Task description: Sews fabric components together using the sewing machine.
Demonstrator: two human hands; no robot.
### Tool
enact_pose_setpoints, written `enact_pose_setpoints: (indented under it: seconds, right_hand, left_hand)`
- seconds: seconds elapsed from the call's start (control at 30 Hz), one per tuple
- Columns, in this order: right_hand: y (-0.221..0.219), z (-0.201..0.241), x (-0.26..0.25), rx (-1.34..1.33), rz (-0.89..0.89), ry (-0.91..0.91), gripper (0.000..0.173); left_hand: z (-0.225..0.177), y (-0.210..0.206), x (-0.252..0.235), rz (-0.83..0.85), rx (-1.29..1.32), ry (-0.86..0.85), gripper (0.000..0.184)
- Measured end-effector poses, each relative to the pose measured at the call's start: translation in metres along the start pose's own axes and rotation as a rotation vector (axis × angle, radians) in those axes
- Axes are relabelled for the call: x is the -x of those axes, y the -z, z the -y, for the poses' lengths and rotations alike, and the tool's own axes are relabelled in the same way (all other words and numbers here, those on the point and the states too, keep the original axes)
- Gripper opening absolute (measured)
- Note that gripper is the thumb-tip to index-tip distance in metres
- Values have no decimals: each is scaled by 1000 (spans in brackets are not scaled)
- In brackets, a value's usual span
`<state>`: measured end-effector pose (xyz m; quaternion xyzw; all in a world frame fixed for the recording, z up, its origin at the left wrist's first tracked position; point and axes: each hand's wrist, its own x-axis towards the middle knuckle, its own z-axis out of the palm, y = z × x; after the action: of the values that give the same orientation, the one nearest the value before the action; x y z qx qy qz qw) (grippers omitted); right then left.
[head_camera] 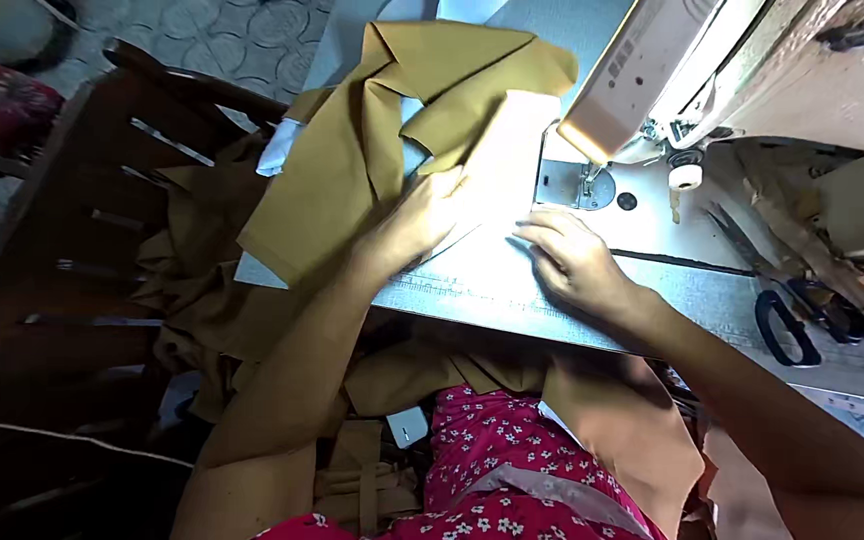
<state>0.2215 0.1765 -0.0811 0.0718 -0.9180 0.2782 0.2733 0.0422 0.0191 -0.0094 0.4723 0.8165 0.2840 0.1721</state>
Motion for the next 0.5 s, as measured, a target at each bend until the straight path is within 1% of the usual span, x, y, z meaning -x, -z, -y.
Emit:
enact_pose_setpoints:
  seconds: [0.07, 0.17, 0.23, 0.27, 0.33, 0.4, 0.43, 0.5]
  right_hand:
    - [-14, -1, -30, 13, -32, 62, 35]
    - [-35, -3, -66, 108, -103, 155, 37]
    - [-48, -5, -80, 148, -198, 159, 41]
    - [-54, -8, -84, 148, -218, 134, 44]
    - [-63, -9, -86, 107, -165, 65, 50]
    - [-68, -6, -84, 75, -46, -6, 52]
    - [-69, -4, -84, 69, 6, -38, 51]
    - [-69, -2, -85, 125, 48, -48, 37]
  left_hand:
    - [-4, 17, 10, -58, 154, 26, 43]
    - [-10, 38, 17, -162, 139, 55, 48]
    - [-12, 54, 19, -193, 129, 87, 53]
    - [-12, 61, 19, -203, 138, 97, 54]
    - [-12, 73, 17, -237, 164, 111, 54]
    - [-15, 78, 16, -287, 175, 119, 52]
    - [-16, 80, 16, -305, 162, 122, 52]
    - [-18, 81, 15, -342, 101, 113, 50]
